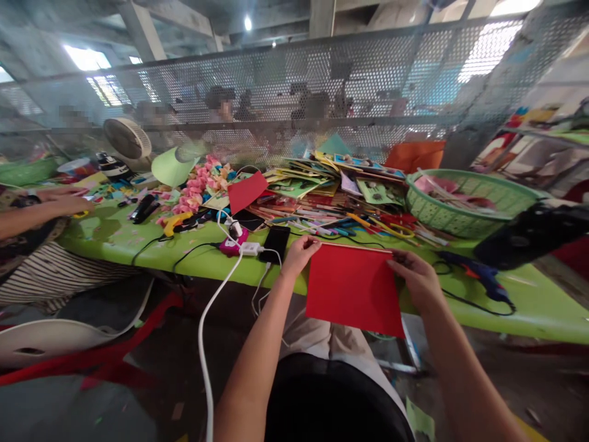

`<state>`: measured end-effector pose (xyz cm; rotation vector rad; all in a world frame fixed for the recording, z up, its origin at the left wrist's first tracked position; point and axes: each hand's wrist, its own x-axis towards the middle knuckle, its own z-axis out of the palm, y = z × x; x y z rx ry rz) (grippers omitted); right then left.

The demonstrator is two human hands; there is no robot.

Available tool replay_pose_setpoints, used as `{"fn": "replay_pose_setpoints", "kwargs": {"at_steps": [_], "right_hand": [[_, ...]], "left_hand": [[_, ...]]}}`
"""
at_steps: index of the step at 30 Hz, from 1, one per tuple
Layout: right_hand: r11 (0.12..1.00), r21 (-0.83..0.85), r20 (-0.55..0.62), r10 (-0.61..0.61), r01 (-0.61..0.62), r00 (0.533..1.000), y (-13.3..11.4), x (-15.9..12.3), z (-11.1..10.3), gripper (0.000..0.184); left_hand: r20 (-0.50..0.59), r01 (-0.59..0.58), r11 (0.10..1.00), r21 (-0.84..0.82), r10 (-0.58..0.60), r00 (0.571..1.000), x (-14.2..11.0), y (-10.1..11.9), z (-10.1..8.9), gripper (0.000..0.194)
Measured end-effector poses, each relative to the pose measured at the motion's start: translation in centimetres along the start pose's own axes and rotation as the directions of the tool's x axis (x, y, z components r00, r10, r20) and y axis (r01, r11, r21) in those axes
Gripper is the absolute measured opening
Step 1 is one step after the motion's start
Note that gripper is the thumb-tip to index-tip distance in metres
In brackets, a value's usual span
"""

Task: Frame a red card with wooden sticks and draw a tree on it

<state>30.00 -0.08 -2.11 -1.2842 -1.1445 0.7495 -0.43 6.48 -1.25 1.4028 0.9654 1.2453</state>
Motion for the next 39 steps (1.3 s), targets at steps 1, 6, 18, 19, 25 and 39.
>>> {"fn": "replay_pose_setpoints", "kwargs": {"at_steps": [1,6,18,19,25,39], "right_hand": [[1.000,0.004,0.003,0.010,-0.010,1.000,-0.2,0.0,0.1,0.052],[0.999,0.005,-0.005,0.049,-0.049,0.999,-1.0,-0.3,0.3,0.050],[0.999,-0.021,-0.030,0.047,-0.048,0.998,-1.5,-0.5,0.4,0.047],[0.999,-0.018,-0.031,0.049,-0.049,0.998,-1.5,-0.5,0.4,0.047],[0.997,0.005,-0.029,0.073,-0.073,0.997,-1.5,-0.5,0.3,0.047],[0.988,0.030,-0.008,0.150,-0.150,0.989,-1.3,-0.5,-0.1,0.063]], "left_hand": [[0.000,0.001,1.000,-0.003,-0.001,1.000,0.0,0.1,0.0,0.033],[0.006,0.009,1.000,-0.016,-0.009,1.000,-0.1,0.2,0.0,0.034],[0.023,0.035,0.999,-0.033,-0.035,0.999,-0.1,0.6,-0.1,0.030],[0.026,0.039,0.999,-0.036,-0.038,0.999,-0.1,0.6,-0.1,0.029],[0.022,0.065,0.997,-0.039,-0.065,0.998,-0.3,0.7,-0.1,0.021],[0.019,0.089,0.994,-0.070,-0.088,0.996,-0.7,0.9,0.2,0.015]]}}
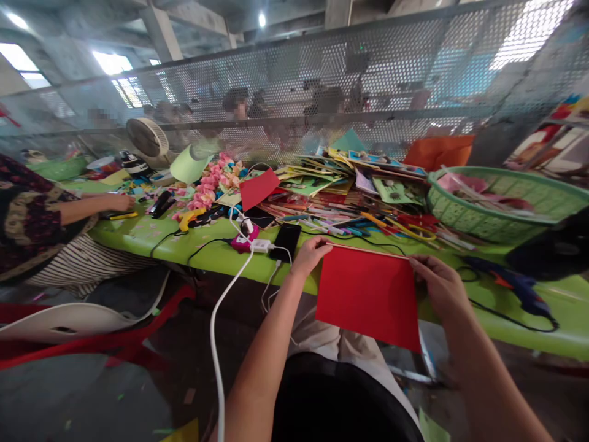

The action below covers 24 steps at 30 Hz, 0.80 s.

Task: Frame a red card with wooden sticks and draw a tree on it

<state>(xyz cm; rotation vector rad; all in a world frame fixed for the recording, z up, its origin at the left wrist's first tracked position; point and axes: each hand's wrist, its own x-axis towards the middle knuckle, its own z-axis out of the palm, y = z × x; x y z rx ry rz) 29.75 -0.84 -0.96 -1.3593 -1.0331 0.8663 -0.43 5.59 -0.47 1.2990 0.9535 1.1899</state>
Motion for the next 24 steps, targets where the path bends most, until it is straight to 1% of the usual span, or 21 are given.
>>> {"fn": "replay_pose_setpoints", "kwargs": {"at_steps": [4,11,18,24], "right_hand": [[1.000,-0.001,-0.005,0.008,-0.008,1.000,-0.05,0.06,0.03,0.065],[1.000,-0.005,-0.006,0.002,-0.002,1.000,-0.21,-0.02,0.14,0.059],[1.000,0.008,-0.012,0.010,-0.010,1.000,-0.20,0.04,0.14,0.065],[1.000,0.014,-0.013,0.015,-0.015,1.000,-0.06,0.05,0.07,0.063]], "left_hand": [[0.011,0.007,1.000,-0.016,-0.007,1.000,-0.02,0.15,-0.01,0.015],[0.021,0.021,0.999,-0.025,-0.020,1.000,-0.03,0.21,-0.03,0.019],[0.014,0.019,1.000,-0.018,-0.018,1.000,-0.02,0.04,-0.09,0.017],[0.010,0.015,1.000,-0.013,-0.015,1.000,-0.01,-0.02,-0.03,0.017]]}}
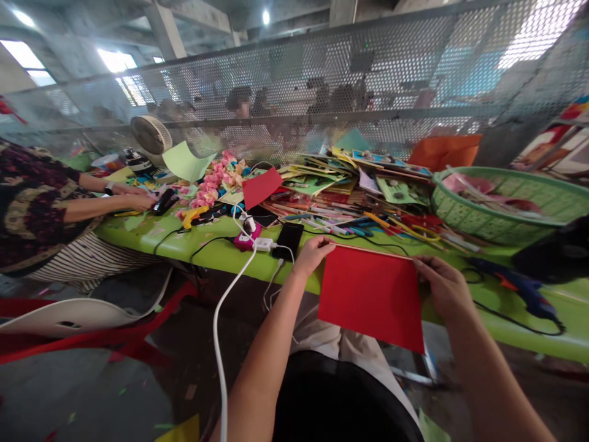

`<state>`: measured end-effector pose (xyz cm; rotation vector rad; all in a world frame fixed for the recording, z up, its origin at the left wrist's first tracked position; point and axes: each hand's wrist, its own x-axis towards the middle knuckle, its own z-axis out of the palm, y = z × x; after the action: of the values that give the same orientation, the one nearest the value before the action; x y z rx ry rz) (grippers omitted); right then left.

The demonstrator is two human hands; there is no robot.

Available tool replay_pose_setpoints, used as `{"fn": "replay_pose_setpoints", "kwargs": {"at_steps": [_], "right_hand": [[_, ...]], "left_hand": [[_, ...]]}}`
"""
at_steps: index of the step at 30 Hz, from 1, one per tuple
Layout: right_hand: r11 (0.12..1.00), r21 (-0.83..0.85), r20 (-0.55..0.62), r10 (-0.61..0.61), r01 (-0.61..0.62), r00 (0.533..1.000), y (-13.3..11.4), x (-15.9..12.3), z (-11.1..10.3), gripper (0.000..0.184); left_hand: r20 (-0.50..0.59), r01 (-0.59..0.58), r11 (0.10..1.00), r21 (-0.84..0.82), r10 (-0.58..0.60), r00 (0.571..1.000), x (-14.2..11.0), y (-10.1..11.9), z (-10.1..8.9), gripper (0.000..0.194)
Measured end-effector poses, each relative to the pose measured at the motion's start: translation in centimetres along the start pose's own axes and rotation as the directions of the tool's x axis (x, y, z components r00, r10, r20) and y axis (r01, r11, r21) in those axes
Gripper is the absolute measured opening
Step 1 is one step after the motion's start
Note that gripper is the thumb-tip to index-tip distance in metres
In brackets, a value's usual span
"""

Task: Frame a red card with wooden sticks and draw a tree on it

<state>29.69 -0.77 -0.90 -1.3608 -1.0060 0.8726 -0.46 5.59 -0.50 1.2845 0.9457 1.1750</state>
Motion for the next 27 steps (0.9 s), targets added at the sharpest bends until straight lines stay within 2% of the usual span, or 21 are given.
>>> {"fn": "replay_pose_setpoints", "kwargs": {"at_steps": [11,18,27], "right_hand": [[0.999,-0.010,0.024,-0.038,0.038,0.999,0.8,0.4,-0.3,0.055],[0.997,-0.045,0.013,-0.065,0.065,0.998,0.4,0.1,0.0,0.051],[0.996,-0.041,0.019,-0.082,0.083,0.996,-0.2,-0.2,0.1,0.048]], "left_hand": [[0.017,-0.008,1.000,0.020,0.008,1.000,0.0,0.2,-0.1,0.020],[0.037,-0.001,0.999,0.044,0.000,0.999,-0.1,0.5,-0.2,0.023],[0.050,-0.006,0.997,0.081,0.002,0.999,0.0,0.7,-0.1,0.017]]}}
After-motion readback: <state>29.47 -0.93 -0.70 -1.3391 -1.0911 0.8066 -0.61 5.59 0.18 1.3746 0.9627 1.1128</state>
